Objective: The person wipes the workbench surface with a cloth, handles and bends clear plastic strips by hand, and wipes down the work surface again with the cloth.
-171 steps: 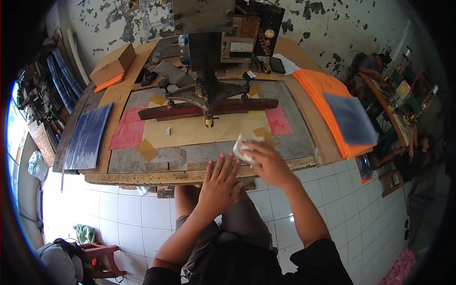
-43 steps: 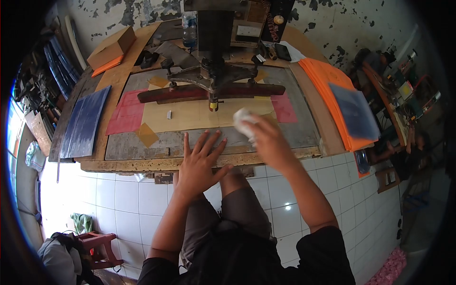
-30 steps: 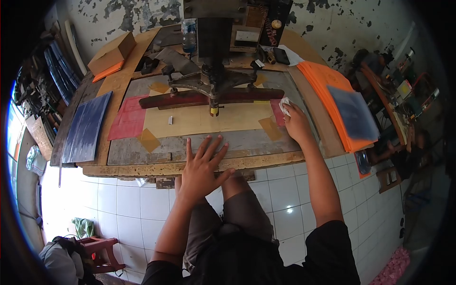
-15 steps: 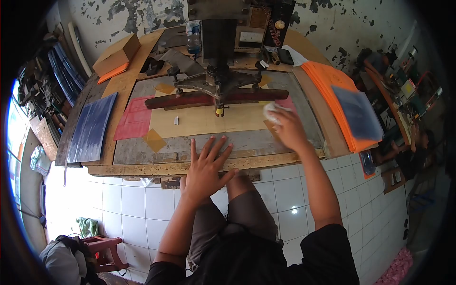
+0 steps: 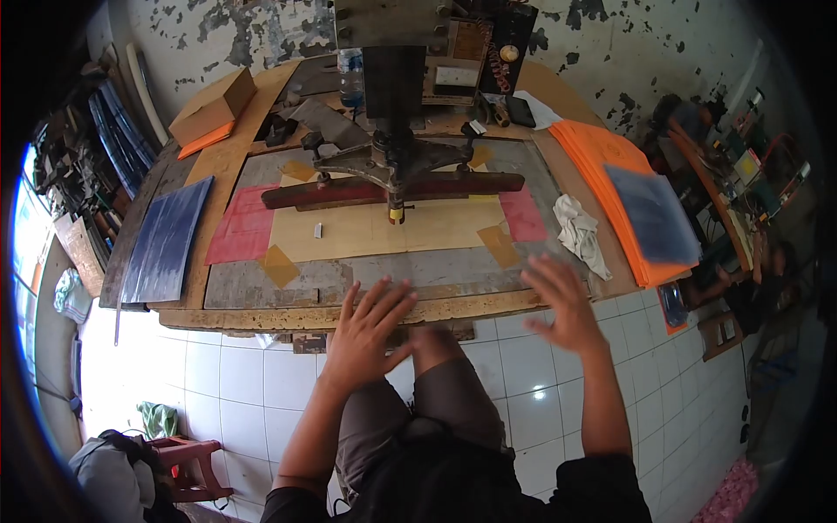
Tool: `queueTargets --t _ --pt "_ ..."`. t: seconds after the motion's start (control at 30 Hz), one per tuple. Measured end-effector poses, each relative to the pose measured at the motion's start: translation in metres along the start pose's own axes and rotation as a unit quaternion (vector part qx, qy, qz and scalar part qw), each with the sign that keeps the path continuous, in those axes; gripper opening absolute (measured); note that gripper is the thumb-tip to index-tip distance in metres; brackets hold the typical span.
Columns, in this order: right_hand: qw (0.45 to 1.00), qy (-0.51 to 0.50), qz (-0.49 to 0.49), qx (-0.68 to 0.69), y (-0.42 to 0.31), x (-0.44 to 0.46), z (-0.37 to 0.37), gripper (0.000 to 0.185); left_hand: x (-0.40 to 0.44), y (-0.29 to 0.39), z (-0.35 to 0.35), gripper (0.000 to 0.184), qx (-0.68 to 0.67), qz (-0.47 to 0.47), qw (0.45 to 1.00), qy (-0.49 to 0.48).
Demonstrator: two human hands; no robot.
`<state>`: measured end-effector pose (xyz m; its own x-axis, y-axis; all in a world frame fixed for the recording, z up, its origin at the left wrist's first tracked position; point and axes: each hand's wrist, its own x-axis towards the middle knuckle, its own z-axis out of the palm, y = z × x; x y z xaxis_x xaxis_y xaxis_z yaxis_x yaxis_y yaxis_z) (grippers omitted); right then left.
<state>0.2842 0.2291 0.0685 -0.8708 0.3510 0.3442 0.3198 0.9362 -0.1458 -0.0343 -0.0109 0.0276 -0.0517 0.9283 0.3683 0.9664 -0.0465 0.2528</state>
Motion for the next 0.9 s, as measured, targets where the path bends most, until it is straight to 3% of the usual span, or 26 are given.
queueTargets --t 0.1,0.2,0.3,0.43,0.53,0.6,0.63,0.73,0.77,0.9 --pt "1.0 0.016 0.005 -0.002 -0.028 -0.037 0.029 0.067 -0.015 0.01 -0.013 0.079 -0.016 0.006 0.999 -0.036" --pt "0.995 0.062 -0.016 -0.077 -0.02 -0.069 0.068 0.059 -0.031 0.005 0.012 0.079 0.118 0.02 0.993 -0.023" --pt "0.99 0.133 -0.029 -0.027 -0.015 -0.067 0.062 0.04 -0.038 0.002 0.023 0.07 0.132 0.046 0.99 0.027" --pt "0.975 0.181 0.002 0.126 -0.03 -0.048 0.017 0.029 -0.031 0.014 -0.005 0.033 -0.039 0.061 0.987 0.143" --pt "0.97 0.223 -0.067 0.076 -0.053 -0.021 -0.06 0.027 -0.035 0.029 -0.041 0.01 -0.21 0.028 0.957 0.199" --pt "0.951 0.303 -0.056 0.028 -0.061 -0.011 -0.087 0.027 -0.04 0.036 -0.052 0.001 -0.307 -0.002 0.915 0.261" --pt "0.938 0.344 -0.05 0.003 -0.062 -0.005 -0.093 0.028 -0.037 0.034 -0.055 0.029 -0.335 0.017 0.897 0.286" --pt "0.911 0.41 -0.009 0.039 -0.061 0.018 -0.089 0.028 -0.026 0.052 -0.061 0.032 -0.512 -0.192 0.779 0.307" --pt "0.916 0.395 0.008 0.068 -0.055 0.022 -0.081 0.033 -0.012 0.056 -0.059 0.028 -0.496 -0.246 0.772 0.312" --pt "0.939 0.336 0.079 -0.006 -0.064 0.057 -0.057 0.043 0.012 0.034 -0.016 0.018 -0.4 -0.286 0.798 0.349"
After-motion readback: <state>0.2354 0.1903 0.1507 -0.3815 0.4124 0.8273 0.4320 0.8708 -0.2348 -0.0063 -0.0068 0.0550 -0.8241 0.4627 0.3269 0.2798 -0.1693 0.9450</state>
